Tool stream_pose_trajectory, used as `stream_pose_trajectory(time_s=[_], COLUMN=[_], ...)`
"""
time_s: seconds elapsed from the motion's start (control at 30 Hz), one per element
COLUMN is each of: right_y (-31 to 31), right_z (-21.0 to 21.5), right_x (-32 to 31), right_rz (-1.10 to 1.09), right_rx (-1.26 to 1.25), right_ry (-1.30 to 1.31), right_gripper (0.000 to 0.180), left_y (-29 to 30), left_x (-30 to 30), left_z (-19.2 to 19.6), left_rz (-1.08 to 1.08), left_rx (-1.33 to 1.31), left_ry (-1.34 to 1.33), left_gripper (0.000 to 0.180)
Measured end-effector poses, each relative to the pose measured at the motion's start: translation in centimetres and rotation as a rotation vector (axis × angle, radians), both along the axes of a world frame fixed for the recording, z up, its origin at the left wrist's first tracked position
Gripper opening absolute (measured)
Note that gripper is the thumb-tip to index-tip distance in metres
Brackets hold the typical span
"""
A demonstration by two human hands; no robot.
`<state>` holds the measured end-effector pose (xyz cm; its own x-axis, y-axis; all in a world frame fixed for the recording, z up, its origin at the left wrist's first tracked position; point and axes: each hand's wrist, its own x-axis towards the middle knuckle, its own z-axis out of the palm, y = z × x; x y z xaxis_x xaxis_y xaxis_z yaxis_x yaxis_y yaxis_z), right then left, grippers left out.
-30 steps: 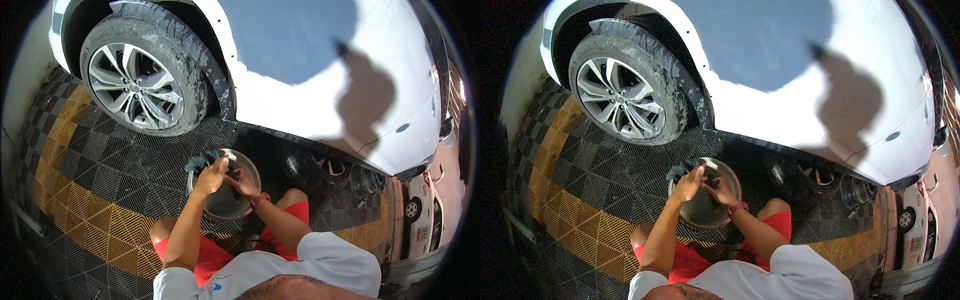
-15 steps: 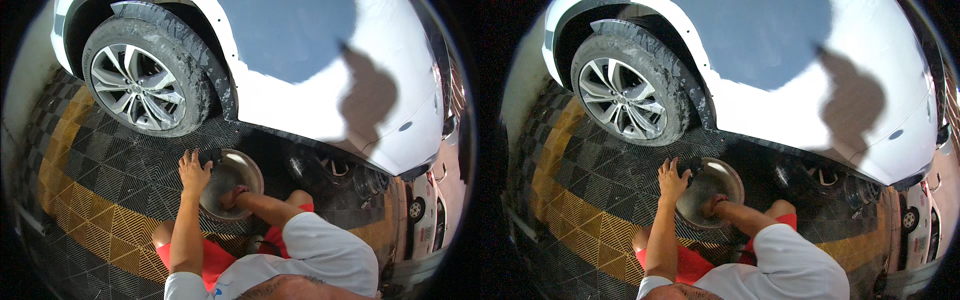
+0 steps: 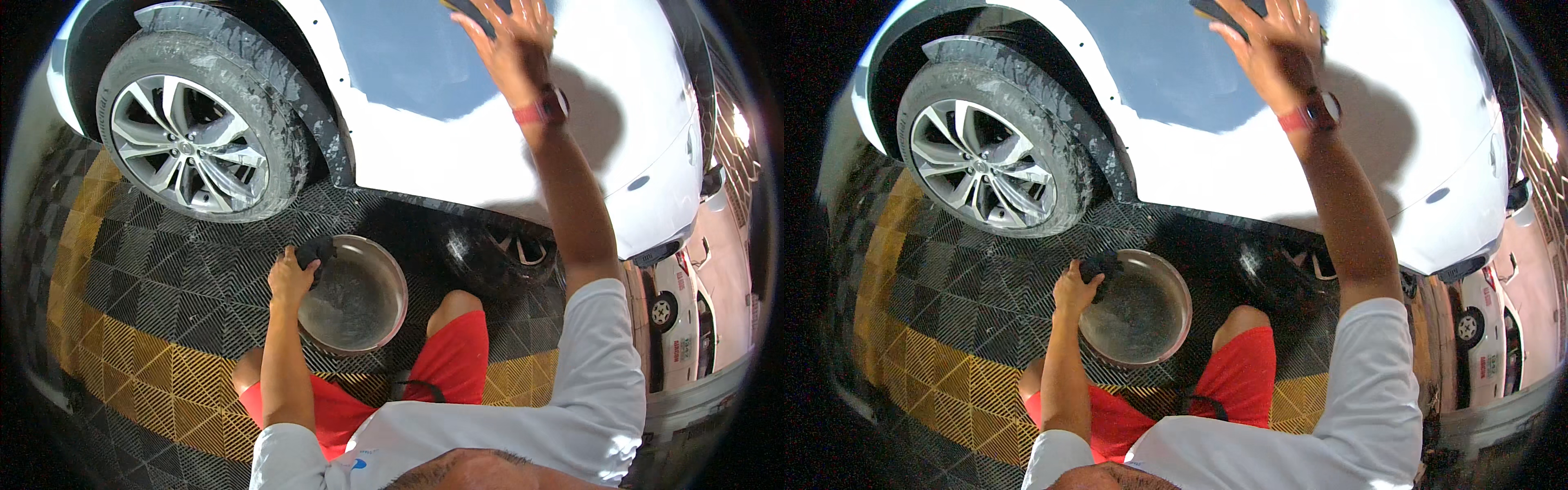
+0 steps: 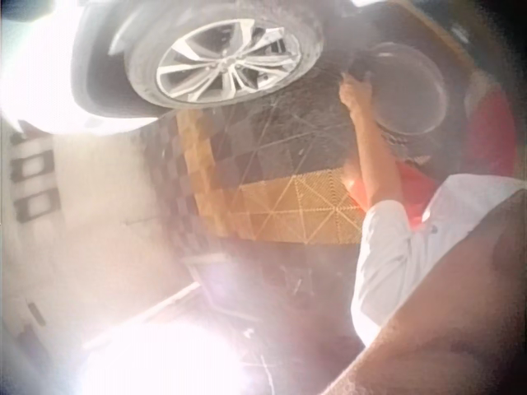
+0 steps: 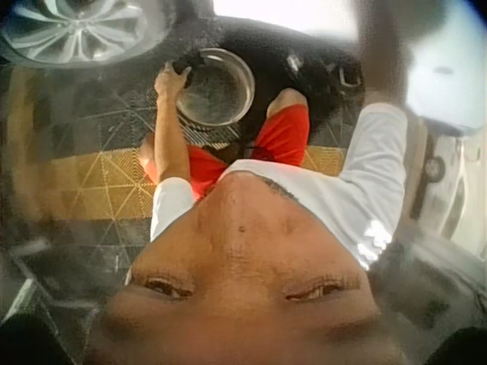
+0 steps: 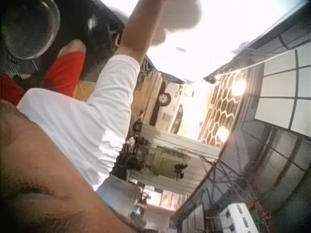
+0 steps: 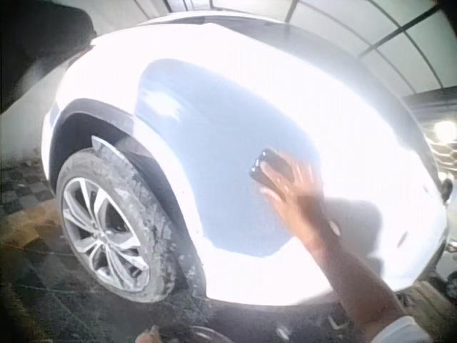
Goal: The person kneels beside a white car and uses a sanding block to sand the side panel near the front wheel. They repeatedly dip the sanding block into a bucket of water and continue sanding the surface.
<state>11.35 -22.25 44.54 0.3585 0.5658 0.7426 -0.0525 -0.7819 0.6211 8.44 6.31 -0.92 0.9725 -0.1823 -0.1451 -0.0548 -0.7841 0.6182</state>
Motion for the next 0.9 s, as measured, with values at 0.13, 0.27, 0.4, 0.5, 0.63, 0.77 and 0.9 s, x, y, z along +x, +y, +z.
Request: stream_pose_trajectory(time_s=[0.13,0.27,0.4,0.5,0.63,0.77,0.9], right_y=[-0.7,-7.5,-3.4,-0.8,-7.3,-5.4,-2.8], right_z=[-4.6,-14.8,-9.1,-6.6,-13.5,-11.8,-9.5], right_x=[0.7,-2.7,0.8,2.0,-3.1,-1.9,-0.2], right_rz=[0.087,0.01,0.153,0.153,0.013,0.057,0.068], right_rx=[0.117,0.064,0.073,0.088,0.162,0.127,0.171], right_ry=[0.031,0.134,0.008,-0.073,0.165,0.049,-0.02], right_gripper=[0.053,0.055,0.053,0.056,0.058,0.058,0.058], left_y=[0.3,0.7,1.2,1.0,1.0,1.6,1.3], left_x=[0.2,0.0,-0.3,-0.3,0.3,0.8,0.4], left_z=[-0.7,0.2,-0.1,0.1,-0.1,-1.7,-1.5], left_rz=[0.012,-0.008,0.002,0.006,-0.021,-0.017,-0.017], left_rx=[0.009,-0.015,-0.029,-0.066,-0.082,-0.071,-0.059], left_ry=[-0.052,-0.025,-0.042,-0.067,-0.063,-0.101,-0.084], left_gripper=[0.084,0.082,0.08,0.078,0.079,0.081,0.079])
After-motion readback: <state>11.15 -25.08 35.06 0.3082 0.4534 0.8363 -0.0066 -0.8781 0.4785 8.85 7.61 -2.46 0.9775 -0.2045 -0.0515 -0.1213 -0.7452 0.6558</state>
